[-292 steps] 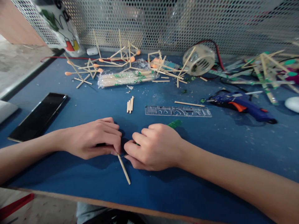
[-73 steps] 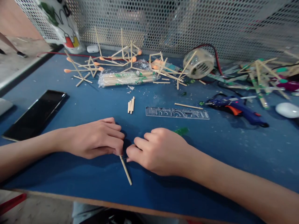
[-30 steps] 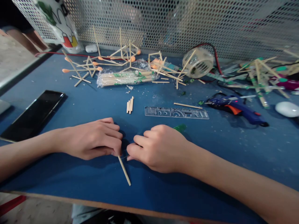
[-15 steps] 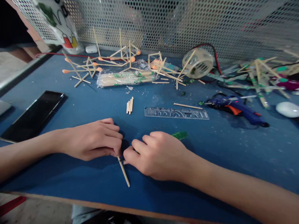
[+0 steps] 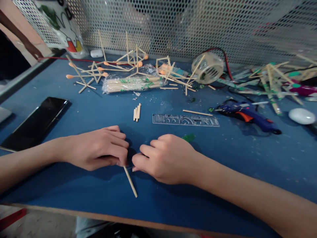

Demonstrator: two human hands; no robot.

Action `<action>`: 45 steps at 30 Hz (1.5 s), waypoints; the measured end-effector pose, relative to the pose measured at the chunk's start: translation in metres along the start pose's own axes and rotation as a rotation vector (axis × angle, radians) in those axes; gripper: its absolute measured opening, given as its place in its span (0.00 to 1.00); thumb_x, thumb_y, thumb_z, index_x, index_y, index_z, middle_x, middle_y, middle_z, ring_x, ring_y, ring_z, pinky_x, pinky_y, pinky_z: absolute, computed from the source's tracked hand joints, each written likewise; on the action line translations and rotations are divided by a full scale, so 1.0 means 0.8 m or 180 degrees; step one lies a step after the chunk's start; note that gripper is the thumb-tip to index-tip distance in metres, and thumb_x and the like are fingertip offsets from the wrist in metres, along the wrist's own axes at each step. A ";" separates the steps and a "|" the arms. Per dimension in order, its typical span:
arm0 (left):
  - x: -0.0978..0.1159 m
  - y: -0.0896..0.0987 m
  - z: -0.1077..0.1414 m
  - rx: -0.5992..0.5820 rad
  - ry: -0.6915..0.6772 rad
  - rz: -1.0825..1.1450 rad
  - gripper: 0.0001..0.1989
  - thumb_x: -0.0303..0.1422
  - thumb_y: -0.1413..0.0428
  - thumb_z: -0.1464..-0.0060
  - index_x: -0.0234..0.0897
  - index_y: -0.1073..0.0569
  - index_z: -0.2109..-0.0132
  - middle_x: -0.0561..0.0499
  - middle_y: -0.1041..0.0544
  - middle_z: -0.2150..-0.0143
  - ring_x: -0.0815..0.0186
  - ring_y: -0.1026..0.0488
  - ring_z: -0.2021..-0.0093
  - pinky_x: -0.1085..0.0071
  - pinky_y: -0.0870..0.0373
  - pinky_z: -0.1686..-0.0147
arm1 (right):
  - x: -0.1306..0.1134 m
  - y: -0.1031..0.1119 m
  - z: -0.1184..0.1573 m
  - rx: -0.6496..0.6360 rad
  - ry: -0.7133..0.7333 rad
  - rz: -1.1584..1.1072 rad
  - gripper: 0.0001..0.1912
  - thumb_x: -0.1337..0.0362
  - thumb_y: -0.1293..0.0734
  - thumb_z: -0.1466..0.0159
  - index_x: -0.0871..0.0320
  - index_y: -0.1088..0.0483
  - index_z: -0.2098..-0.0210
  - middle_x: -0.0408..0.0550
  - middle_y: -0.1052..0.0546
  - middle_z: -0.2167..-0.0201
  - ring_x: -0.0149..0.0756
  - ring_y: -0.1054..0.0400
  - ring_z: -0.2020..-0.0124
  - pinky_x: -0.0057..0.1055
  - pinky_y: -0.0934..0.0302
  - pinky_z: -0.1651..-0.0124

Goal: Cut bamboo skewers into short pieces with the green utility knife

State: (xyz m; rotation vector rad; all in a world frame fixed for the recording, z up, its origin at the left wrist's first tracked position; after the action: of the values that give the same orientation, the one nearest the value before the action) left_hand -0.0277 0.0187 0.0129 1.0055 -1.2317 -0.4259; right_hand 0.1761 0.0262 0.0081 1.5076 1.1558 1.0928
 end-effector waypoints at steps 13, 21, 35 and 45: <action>-0.001 -0.002 0.001 -0.0109 0.0020 0.0044 0.08 0.27 0.50 0.30 0.42 0.28 0.58 0.53 0.24 0.63 0.66 0.31 0.60 0.64 0.47 0.58 | -0.001 -0.004 0.003 -0.0065 -0.0011 0.0037 0.15 0.55 0.44 0.25 0.52 0.38 0.68 0.37 0.32 0.77 0.36 0.40 0.79 0.36 0.57 0.74; 0.000 -0.002 0.000 -0.0077 0.0002 0.0026 0.07 0.28 0.49 0.31 0.41 0.28 0.58 0.53 0.25 0.63 0.65 0.31 0.60 0.64 0.47 0.59 | -0.002 -0.002 0.003 -0.0057 0.0036 0.0015 0.13 0.56 0.43 0.25 0.51 0.38 0.67 0.37 0.32 0.76 0.37 0.40 0.78 0.36 0.55 0.74; -0.002 -0.002 0.000 -0.0031 0.0030 -0.0101 0.08 0.31 0.50 0.30 0.42 0.28 0.59 0.53 0.23 0.65 0.63 0.29 0.61 0.63 0.45 0.60 | -0.003 -0.005 0.000 -0.0085 0.0038 -0.0088 0.11 0.58 0.42 0.27 0.51 0.38 0.66 0.37 0.31 0.75 0.38 0.40 0.78 0.38 0.59 0.75; 0.000 0.000 -0.001 -0.0043 0.0007 0.0016 0.09 0.31 0.50 0.30 0.42 0.27 0.59 0.52 0.23 0.65 0.64 0.28 0.60 0.63 0.45 0.60 | -0.002 0.000 0.000 0.0010 -0.0024 0.0025 0.15 0.55 0.44 0.25 0.51 0.38 0.68 0.36 0.32 0.77 0.36 0.40 0.79 0.36 0.57 0.74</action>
State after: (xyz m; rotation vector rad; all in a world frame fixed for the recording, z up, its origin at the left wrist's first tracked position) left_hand -0.0266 0.0191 0.0132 0.9911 -1.2277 -0.4285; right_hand 0.1757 0.0250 0.0080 1.5188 1.1479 1.0899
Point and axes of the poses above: each hand's wrist, its own z-axis away from the middle knuckle, its own y-axis out of the back of the hand, x = y × z, the point moved 3 cm from there along -z, towards the middle knuckle
